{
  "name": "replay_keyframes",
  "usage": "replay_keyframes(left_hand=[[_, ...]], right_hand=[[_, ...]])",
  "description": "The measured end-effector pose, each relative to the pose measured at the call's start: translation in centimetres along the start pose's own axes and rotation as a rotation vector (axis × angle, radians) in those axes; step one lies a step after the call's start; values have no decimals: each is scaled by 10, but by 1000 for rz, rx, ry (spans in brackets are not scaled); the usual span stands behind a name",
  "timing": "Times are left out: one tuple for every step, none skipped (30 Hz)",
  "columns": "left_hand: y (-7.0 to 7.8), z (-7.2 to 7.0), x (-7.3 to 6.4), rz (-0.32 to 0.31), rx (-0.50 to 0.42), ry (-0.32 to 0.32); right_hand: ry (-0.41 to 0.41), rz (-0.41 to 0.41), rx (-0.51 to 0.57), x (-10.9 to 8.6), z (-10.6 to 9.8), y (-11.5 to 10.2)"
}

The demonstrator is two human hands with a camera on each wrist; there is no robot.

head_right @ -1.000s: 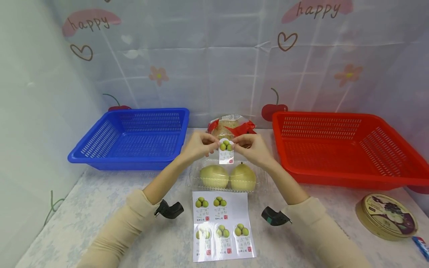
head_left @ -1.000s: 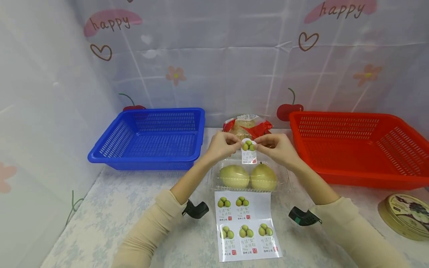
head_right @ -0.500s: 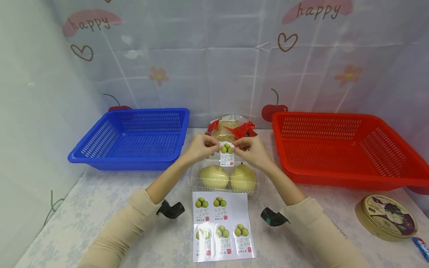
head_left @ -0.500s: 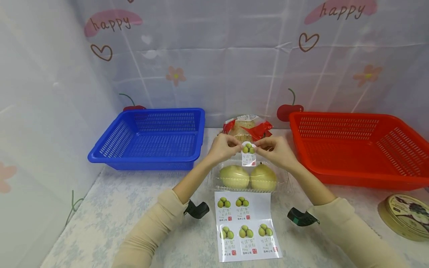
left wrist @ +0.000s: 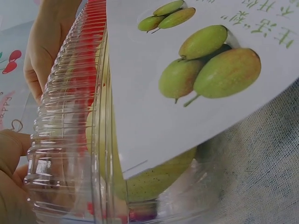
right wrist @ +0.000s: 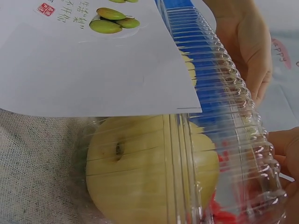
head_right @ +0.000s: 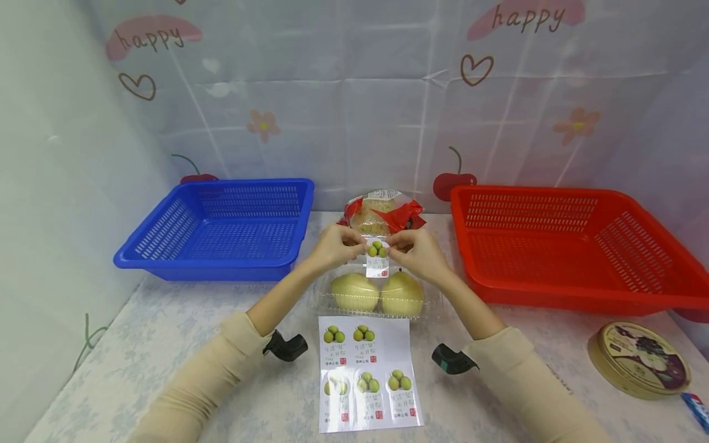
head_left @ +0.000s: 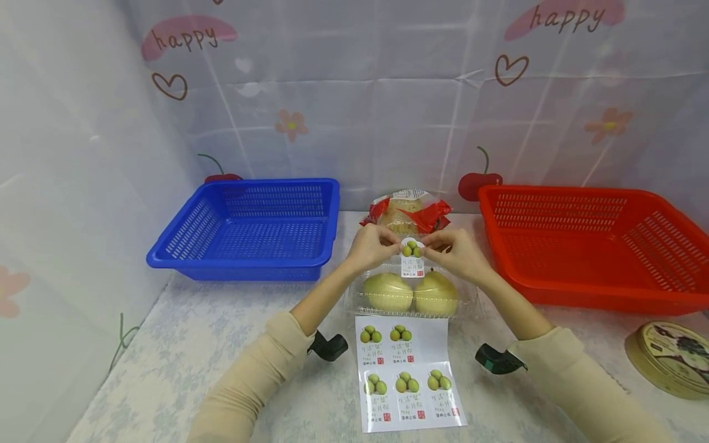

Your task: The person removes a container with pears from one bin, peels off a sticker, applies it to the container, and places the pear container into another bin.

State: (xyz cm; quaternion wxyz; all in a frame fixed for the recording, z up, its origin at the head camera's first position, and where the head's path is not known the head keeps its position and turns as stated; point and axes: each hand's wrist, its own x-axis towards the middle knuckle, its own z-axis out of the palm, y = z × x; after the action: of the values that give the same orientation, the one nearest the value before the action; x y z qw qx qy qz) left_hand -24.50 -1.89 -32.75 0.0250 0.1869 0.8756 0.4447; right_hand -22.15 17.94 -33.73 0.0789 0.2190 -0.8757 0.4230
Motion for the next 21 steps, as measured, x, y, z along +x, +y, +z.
replay_keyframes(left_hand=[[0,0,0,2,4,2],[0,1,0,3,8,4],[0,1,0,5,12,5],[0,2,0,5,16,7],[0,2,0,7,23,7],[0,2,0,9,29,7],[-1,3,0,11,36,7],[-1,3,0,13,43,8],[-2,4,0,15,49,9],[-2,4,1,16,53,9],[-3,5,1,19,60,9],[-4,5,2,20,64,10],[-4,5,2,22,67,9],[-4,6,2,24,70,9],[-5,6,2,24,72,8],[-4,7,2,23,75,7],[-5,7,2,21,78,6],[-4,7,1,19,79,6],[-4,7,1,16,81,6],[-4,7,1,12,83,7],[-4,8,1,6,86,6]], right_hand=[[0,-1,-4,0,0,0],[0,-3,-6,0,0,1],[0,-3,-8,0,0,1],[-1,-6,-12,0,1,1],[-1,-6,-18,0,1,2],[-3,-8,-22,0,1,2],[-5,-8,-25,0,1,3],[-7,-9,-29,0,1,3],[-8,-10,-33,0,1,4],[-8,-10,-36,0,2,4],[-9,-8,-36,0,2,5],[-10,-8,-35,-1,2,5],[-11,-7,-35,-1,2,6],[-10,-6,-34,-1,2,6],[-11,-5,-32,-2,2,6],[-11,-7,-31,-3,2,6],[-11,-9,-32,-3,2,6],[-11,-10,-34,-3,2,6],[-11,-12,-34,-3,2,5],[-11,-12,-36,-3,2,5],[-13,-14,-38,-4,2,5]])
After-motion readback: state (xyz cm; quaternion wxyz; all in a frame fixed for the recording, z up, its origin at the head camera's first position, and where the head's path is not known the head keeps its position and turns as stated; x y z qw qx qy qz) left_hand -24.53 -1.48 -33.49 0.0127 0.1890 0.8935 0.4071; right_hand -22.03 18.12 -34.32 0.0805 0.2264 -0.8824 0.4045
